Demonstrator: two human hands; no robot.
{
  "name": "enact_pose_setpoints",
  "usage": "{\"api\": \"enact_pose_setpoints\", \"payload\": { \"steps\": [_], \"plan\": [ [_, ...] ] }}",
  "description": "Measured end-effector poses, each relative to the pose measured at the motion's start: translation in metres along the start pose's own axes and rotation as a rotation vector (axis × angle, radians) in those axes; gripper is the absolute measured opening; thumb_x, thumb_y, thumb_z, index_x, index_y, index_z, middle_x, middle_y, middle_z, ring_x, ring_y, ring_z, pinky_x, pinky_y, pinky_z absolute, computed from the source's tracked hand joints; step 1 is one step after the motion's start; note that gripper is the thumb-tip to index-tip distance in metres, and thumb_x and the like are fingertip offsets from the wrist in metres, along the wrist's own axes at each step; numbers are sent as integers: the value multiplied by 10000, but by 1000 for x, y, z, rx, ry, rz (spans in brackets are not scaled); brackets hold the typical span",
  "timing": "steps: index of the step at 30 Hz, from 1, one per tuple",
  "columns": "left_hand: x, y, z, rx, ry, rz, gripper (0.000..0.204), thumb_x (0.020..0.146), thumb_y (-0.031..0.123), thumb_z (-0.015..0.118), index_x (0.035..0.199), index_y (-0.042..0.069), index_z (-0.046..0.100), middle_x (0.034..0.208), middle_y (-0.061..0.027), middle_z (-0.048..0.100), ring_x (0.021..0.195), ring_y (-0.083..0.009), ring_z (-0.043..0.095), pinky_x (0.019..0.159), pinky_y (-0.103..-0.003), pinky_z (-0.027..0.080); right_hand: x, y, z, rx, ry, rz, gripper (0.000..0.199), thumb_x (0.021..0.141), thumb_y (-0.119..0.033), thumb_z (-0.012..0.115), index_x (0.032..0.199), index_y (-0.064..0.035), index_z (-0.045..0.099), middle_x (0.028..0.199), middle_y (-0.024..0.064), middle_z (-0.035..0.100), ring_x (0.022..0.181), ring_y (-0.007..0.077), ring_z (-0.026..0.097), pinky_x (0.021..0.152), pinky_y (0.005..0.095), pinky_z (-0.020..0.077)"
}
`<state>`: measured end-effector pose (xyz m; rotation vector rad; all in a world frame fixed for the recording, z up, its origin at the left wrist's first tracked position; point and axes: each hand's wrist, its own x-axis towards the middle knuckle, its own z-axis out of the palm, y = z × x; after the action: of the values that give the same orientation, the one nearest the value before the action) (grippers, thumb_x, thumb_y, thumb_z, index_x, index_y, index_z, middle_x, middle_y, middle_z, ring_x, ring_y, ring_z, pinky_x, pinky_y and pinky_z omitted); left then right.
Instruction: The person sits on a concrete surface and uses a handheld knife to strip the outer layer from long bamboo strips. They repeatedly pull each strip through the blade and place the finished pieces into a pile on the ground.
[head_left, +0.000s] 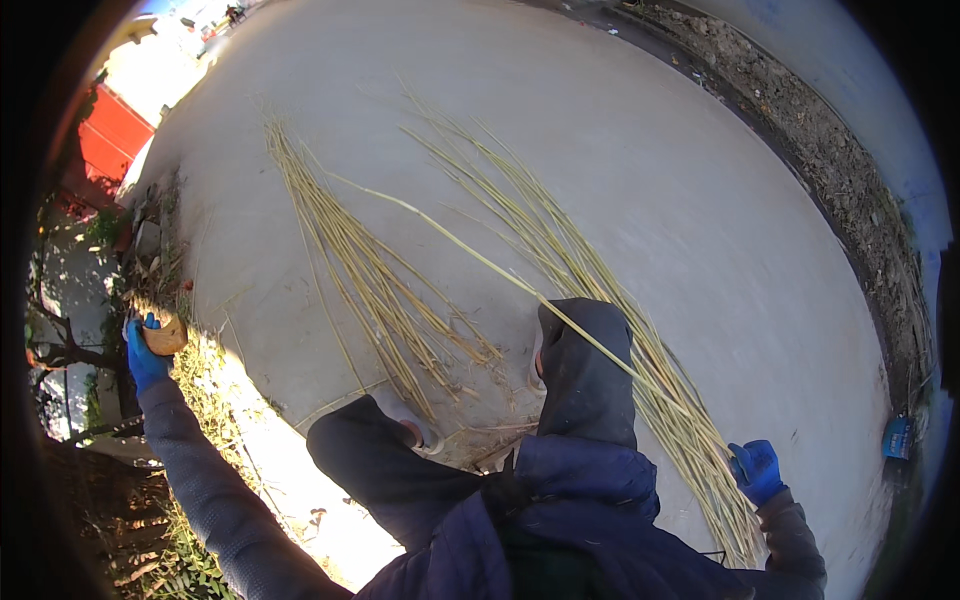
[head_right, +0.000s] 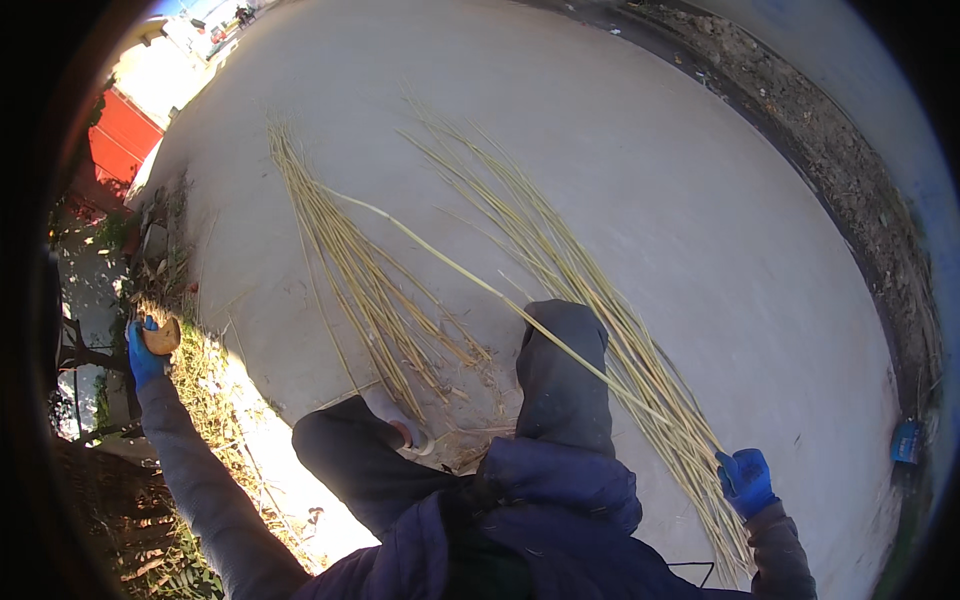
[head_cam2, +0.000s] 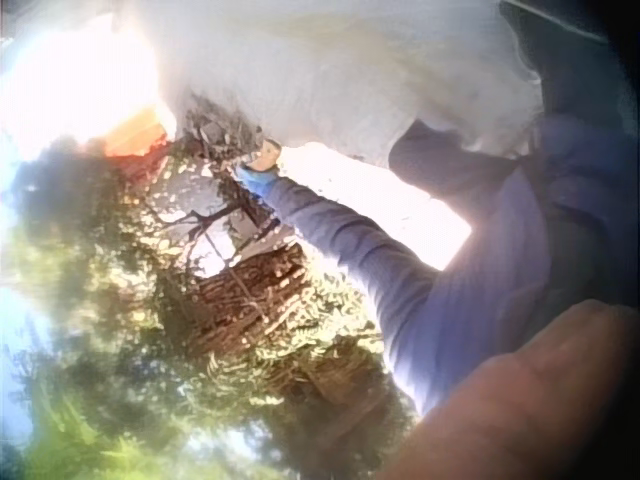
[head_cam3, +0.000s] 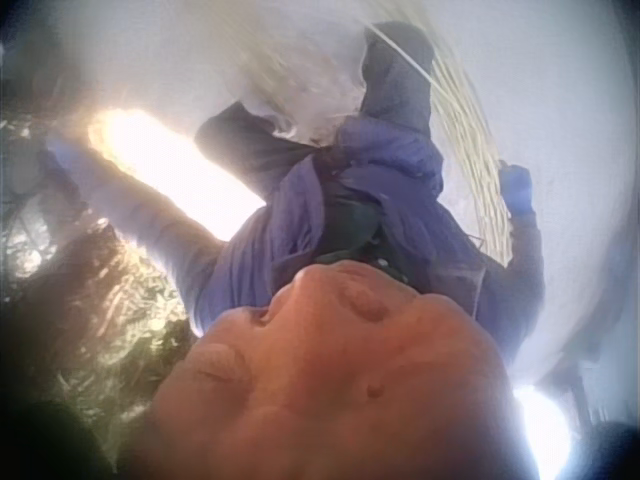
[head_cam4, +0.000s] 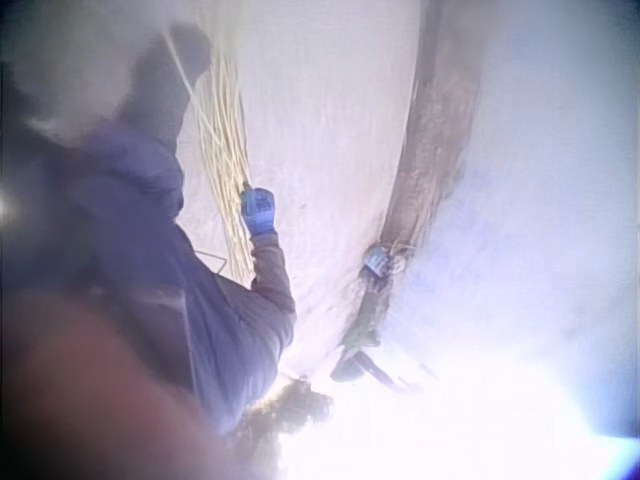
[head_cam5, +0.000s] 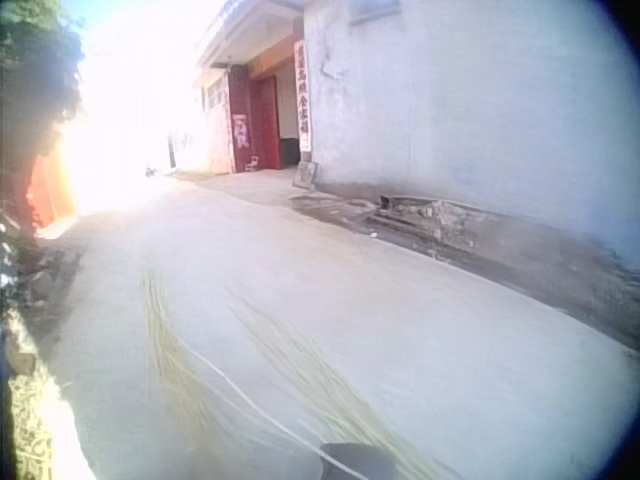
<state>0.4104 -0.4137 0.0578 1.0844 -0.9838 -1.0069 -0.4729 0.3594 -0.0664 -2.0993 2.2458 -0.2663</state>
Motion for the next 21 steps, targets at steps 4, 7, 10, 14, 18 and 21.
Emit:
{"api": "enact_pose_setpoints", "payload": {
  "steps": [4,7,10,14,18,21],
  "plan": [
    [1,-26,-13,-49,-120,-159,654,990,398,568,1528,98,348,1562,-148,335,1431,-264,333,1157,-431,299,-2,18,20,-100,48,63,333,824,-115,742,1153,-142,694,719,15,549,676,227,550,689,376,475],
    [-26,-93,13,49,-396,-325,628,1017,411,498,1525,75,343,1558,-93,350,1397,-218,363,1155,-393,294,5,36,54,-97,66,191,243,857,-164,700,1099,-146,688,658,41,592,608,279,585,672,408,468],
    [-63,-173,62,459,-548,-32,547,1041,330,420,1505,47,354,1524,-82,393,1358,-204,394,1150,-375,295,19,54,93,-160,10,337,55,861,-202,615,830,-157,617,659,46,620,633,274,624,634,421,431],
    [-119,-238,118,255,-728,-186,581,1056,288,352,1551,2,244,1603,-84,281,1485,-200,227,1225,-394,151,37,58,143,-276,-229,594,81,864,-203,597,821,-195,665,732,24,687,703,240,679,643,419,454],
    [-174,-261,160,795,-1056,315,607,1049,348,358,1540,2,267,1580,-87,317,1454,-209,288,1187,-396,249,54,54,181,-222,-550,813,182,899,-217,572,978,-223,736,897,4,754,875,204,719,711,407,486],
    [-203,-267,183,598,-1125,241,634,1038,395,386,1536,16,284,1564,-87,343,1423,-215,334,1159,-394,295,61,47,207,-219,-536,829,202,900,-218,569,994,-226,748,913,15,755,915,216,713,717,421,485]
  ]
}}
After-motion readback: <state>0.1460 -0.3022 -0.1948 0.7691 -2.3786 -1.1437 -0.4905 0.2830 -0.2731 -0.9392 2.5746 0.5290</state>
